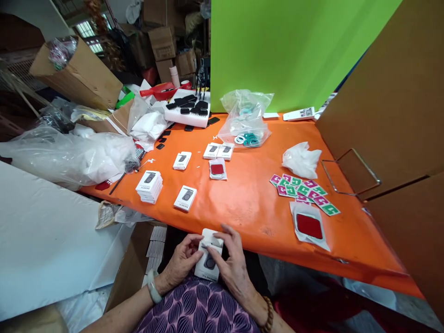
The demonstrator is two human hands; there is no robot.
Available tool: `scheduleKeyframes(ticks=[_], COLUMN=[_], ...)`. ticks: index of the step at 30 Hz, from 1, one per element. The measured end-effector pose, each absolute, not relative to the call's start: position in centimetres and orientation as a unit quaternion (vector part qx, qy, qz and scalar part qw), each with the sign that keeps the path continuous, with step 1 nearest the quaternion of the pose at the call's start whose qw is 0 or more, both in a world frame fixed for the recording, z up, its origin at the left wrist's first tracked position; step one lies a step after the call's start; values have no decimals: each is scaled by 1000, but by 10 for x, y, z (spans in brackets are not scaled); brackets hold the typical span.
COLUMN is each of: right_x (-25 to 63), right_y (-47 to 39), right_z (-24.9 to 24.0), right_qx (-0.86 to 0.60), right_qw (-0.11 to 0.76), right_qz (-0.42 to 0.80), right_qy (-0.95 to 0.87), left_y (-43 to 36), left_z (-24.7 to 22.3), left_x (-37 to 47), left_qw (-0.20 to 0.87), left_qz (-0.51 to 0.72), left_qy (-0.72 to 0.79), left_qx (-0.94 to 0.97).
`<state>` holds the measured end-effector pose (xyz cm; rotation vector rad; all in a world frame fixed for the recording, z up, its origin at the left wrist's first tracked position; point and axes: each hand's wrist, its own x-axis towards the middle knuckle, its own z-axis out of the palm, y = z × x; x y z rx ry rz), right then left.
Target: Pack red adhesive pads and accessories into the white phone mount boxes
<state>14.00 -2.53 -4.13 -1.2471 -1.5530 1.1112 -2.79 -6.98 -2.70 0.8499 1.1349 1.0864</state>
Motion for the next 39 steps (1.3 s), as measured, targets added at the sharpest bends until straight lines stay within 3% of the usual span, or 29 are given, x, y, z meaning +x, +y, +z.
scheduleKeyframes(ticks=[4, 6, 10, 13, 16, 19, 23, 29, 39], right_x=[134, 132, 129, 125, 125, 132, 142, 140, 130], right_y=[-31, -33, -34, -29, -19, -13, -18, -31, -15], right_z=[-50, -53, -52, -46, -40, -36, -35, -33, -23], right_qx=[-505, -495, -493, -506, -487, -446, -396, -438, -486], right_qw=[392, 367, 338, 371, 403, 356, 349, 382, 292], right_qz=[628, 664, 651, 627, 642, 643, 551, 526, 705], right_qy=[-444, -425, -468, -461, -434, -510, -647, -622, -427], left_y=[-68, -65, -54, -46, -40, -42, -53, -62, -44], left_z=[-34, -37, -41, -42, -40, -34, -31, -35, -18], left_x=[-31, -31, -27, -26, -29, -34, -35, -30, -32], left_qw=[628, 601, 562, 547, 584, 617, 543, 496, 580], left_qz=[466, 469, 476, 501, 507, 466, 455, 454, 416], left_qy=[519, 549, 578, 578, 551, 536, 570, 590, 602], left_qx=[344, 344, 351, 342, 315, 340, 416, 447, 358])
